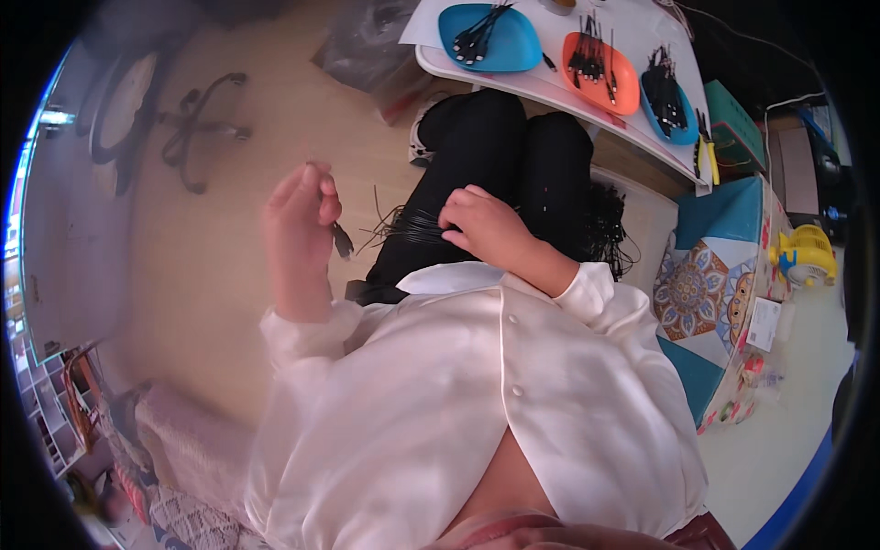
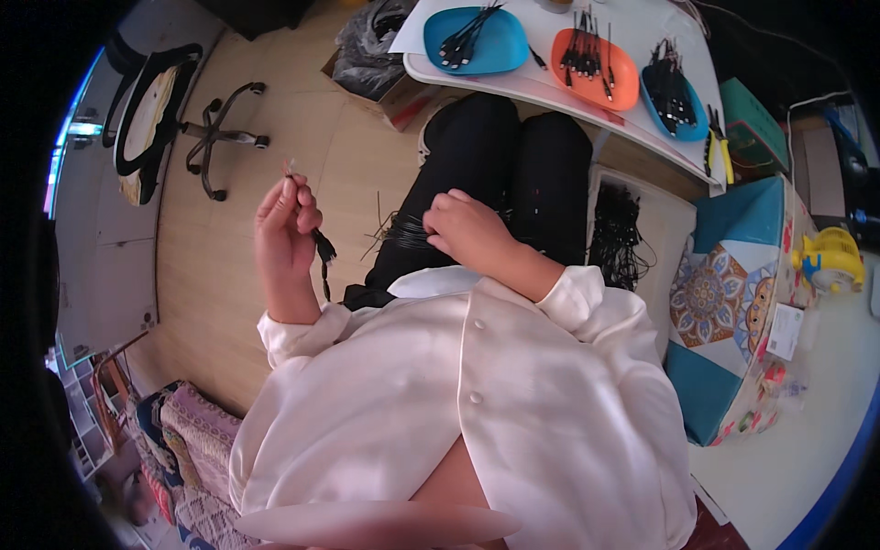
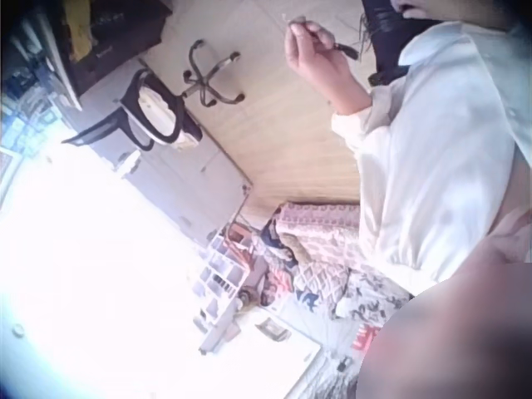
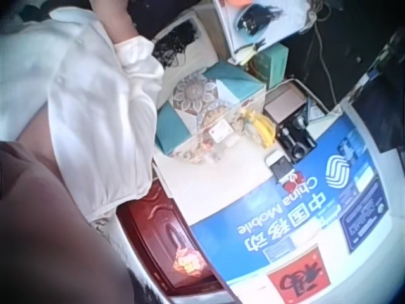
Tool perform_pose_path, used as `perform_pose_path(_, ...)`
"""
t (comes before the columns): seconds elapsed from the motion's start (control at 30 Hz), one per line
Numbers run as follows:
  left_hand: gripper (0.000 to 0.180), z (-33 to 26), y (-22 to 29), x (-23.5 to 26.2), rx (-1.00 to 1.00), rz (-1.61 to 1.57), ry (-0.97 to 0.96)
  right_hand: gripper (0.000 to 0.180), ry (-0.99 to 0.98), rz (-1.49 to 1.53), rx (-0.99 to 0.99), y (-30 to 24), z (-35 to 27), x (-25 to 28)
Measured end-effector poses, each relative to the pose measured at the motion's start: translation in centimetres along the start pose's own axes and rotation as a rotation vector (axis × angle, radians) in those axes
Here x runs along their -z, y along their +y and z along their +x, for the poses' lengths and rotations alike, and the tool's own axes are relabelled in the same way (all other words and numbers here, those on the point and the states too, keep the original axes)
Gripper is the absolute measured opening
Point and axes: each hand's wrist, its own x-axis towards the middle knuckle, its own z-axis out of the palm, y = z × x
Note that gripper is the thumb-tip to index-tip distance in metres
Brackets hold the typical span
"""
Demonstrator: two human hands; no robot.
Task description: The person repeatedly picks up black cable-like objects, twists or joins their ends by hand, and places the finished pieces into a blue tray on the table. The process is repeated continuously throughout the clip.
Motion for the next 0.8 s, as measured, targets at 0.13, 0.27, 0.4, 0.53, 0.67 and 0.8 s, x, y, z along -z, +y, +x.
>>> perform_pose_path(0.13, 0.019, -1.9, -1.1, 2.3, 0.105, -0.047, 0.082, 0.013, 0.036, -0.165, 0.059, 0.6, -0.2, -0.8)
perform_pose_path(0.27, 0.019, -3.2, -2.3, 2.3, 0.2, -0.067, 0.066, 0.012, 0.047, -0.243, 0.096, 0.1, -0.2, 0.0)
perform_pose_path(0.4, 0.018, -3.7, -3.6, 1.5, 0.325, -0.123, -0.035, 0.012, 0.09, -0.272, -0.005, -0.9, -0.4, 2.3)
perform_pose_path(0.53, 0.02, -4.0, -4.6, 0.2, 0.459, -0.185, -0.087, 0.009, 0.158, -0.096, -0.053, -2.9, -1.9, 5.9)
perform_pose_path(0.67, 0.02, -3.8, -5.3, -2.3, 0.449, -0.246, -0.067, 0.01, 0.133, -0.056, 0.135, -5.6, -4.5, 7.3)
perform_pose_path(0.8, 0.021, -1.6, -3.9, -5.0, 0.215, -0.325, -0.099, 0.013, -0.033, -0.184, 0.236, -5.6, -7.0, 6.3)
